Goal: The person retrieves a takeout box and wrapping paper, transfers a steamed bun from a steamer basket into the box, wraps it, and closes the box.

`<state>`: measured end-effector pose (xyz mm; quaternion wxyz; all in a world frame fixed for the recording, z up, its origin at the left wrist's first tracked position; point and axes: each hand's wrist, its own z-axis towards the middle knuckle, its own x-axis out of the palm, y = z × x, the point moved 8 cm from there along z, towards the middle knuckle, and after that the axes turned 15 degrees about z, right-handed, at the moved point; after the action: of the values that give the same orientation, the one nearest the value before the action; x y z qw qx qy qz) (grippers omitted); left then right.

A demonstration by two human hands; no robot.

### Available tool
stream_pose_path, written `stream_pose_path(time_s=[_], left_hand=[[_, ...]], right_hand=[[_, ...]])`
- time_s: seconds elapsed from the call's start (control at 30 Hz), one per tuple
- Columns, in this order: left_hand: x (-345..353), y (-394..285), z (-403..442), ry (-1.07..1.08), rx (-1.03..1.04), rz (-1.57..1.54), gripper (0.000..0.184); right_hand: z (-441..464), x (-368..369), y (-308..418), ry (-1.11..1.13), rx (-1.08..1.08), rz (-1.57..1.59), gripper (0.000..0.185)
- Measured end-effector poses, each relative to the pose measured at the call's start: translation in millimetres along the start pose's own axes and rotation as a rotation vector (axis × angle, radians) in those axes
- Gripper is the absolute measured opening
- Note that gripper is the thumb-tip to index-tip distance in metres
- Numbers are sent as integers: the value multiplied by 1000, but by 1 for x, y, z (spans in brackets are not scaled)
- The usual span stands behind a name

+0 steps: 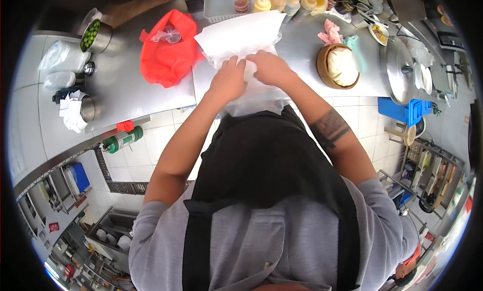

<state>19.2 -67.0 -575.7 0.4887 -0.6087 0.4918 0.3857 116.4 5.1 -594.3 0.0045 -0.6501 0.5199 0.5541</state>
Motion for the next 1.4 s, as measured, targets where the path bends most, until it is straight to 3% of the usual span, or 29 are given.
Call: stream_pose_path(time_s=[0.07, 0.1, 0.17, 0.23, 0.37, 0.43, 0.53, 0.6, 0.63, 0.7, 0.77, 0.83, 0.9, 0.97, 1.07, 1.17, 1.33, 1.4], left_hand=[[-18, 4, -3, -37, 28, -55, 62], [-27, 6, 0, -99, 37, -125, 62], [-38, 8, 3, -158, 46, -191, 61], [-39, 15, 7, -101, -51, -267, 60], [-44, 17, 7, -147, -27, -276, 60], [-53, 20, 5, -317, -42, -208, 60], [-56, 21, 1, -305, -99, -186, 59], [-60, 16, -6, -317, -79, -213, 56], [-63, 13, -11, -330, -64, -239, 53], [-75, 3, -26, -382, -19, -245, 47], [-86, -10, -40, -431, 36, -250, 41], [-86, -21, -48, -376, 65, -495, 30], [-89, -41, -51, -360, 134, -522, 29], [-88, -63, -47, -328, 232, -570, 26], [-83, -97, -32, -238, 355, -515, 25], [-78, -132, -14, -151, 432, -481, 20], [-61, -196, 26, -46, 495, -455, 16], [-47, -217, 41, 74, 392, -467, 16]], right_hand=[[-32, -33, 4, -292, -156, 92, 37], [-41, -40, 7, -286, -163, 100, 37], [-59, -60, 2, -355, -58, 195, 19], [-67, -56, 1, -375, -155, 221, 15], [-73, -23, 5, -305, -370, 185, 11], [-70, -4, 3, -246, -329, 71, 14], [-62, 13, 0, -147, -225, -32, 19], [-81, -19, 18, -534, -450, -7, 18], [-90, -27, 21, -534, -448, -9, 18], [-122, -56, 7, -519, -198, 307, 19], [-149, -28, -22, 80, 292, 388, 28], [-168, 38, -77, 269, 331, 238, 38], [-172, 109, -148, 138, 476, 312, 52], [-172, 121, -171, 11, 542, 383, 55], [-158, 128, -173, 95, 466, 645, 61], [-165, 172, -219, 300, 667, 486, 64], [-204, 190, -278, 218, 974, 489, 57], [-213, 193, -294, 256, 986, 492, 56]])
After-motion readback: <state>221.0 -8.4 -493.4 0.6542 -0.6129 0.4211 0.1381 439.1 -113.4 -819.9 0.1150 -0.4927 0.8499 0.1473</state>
